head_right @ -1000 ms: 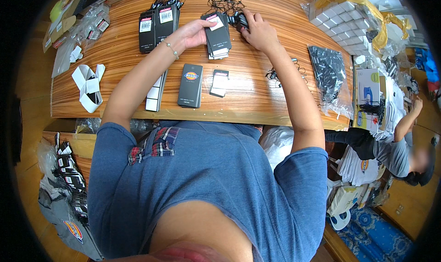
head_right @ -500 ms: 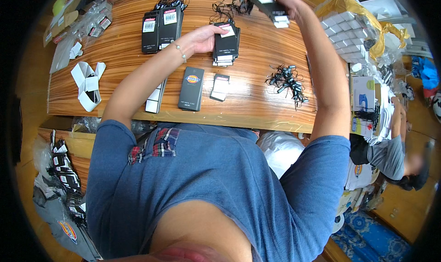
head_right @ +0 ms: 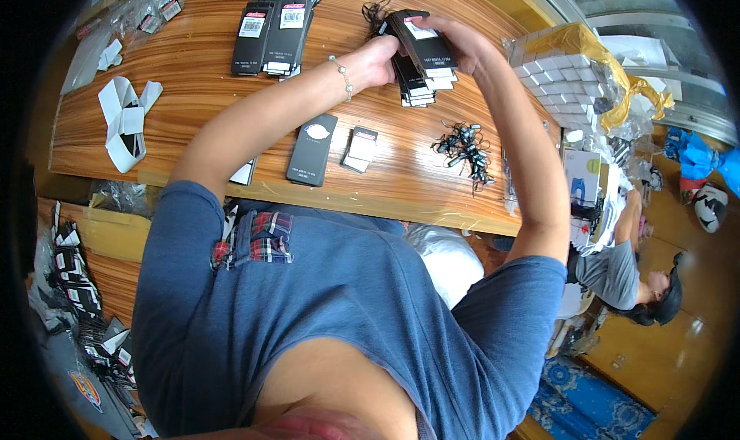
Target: The person sits at a wooden table and repeatedly picks up small black rectangular boxes and thin black wires. They insert the wires into the boxes, then place the assembled units into neat stacks on the table. The person occasionally moves stacks of boxes and wires to organize the workspace.
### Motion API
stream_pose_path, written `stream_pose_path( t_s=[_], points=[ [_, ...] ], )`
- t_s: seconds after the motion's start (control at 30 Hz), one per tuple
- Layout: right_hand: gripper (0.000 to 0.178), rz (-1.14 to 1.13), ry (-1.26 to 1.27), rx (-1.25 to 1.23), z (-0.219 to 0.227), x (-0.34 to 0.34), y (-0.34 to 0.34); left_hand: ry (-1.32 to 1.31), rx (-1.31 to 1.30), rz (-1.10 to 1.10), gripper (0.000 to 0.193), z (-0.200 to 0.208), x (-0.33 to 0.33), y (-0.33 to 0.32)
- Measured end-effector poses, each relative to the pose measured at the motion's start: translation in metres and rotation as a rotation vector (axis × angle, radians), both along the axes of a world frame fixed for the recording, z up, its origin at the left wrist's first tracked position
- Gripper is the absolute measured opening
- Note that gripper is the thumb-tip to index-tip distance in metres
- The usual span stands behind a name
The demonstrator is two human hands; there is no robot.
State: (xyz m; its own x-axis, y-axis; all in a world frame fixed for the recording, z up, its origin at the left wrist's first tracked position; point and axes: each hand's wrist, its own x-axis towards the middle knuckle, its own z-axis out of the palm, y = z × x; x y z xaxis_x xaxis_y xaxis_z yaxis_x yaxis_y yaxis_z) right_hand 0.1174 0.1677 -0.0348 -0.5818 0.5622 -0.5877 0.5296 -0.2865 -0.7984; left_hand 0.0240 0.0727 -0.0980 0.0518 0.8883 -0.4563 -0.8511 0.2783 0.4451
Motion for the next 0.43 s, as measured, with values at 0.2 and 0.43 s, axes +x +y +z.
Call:
stream_pose_path(
  t_s=[0.2, 0.43],
  points=[
    [0.040, -0.045, 0.189, -0.210, -0.015, 0.025, 0.011, 0.103, -0.008, 0.087, 0.030, -0.011, 0.004, -0.001],
    [0.039, -0.133, 0.134, -0.146, -0.017, 0.029, 0.008, 0.241, -0.052, 0.113, 0.017, -0.031, 0.012, 0.008]
  ],
)
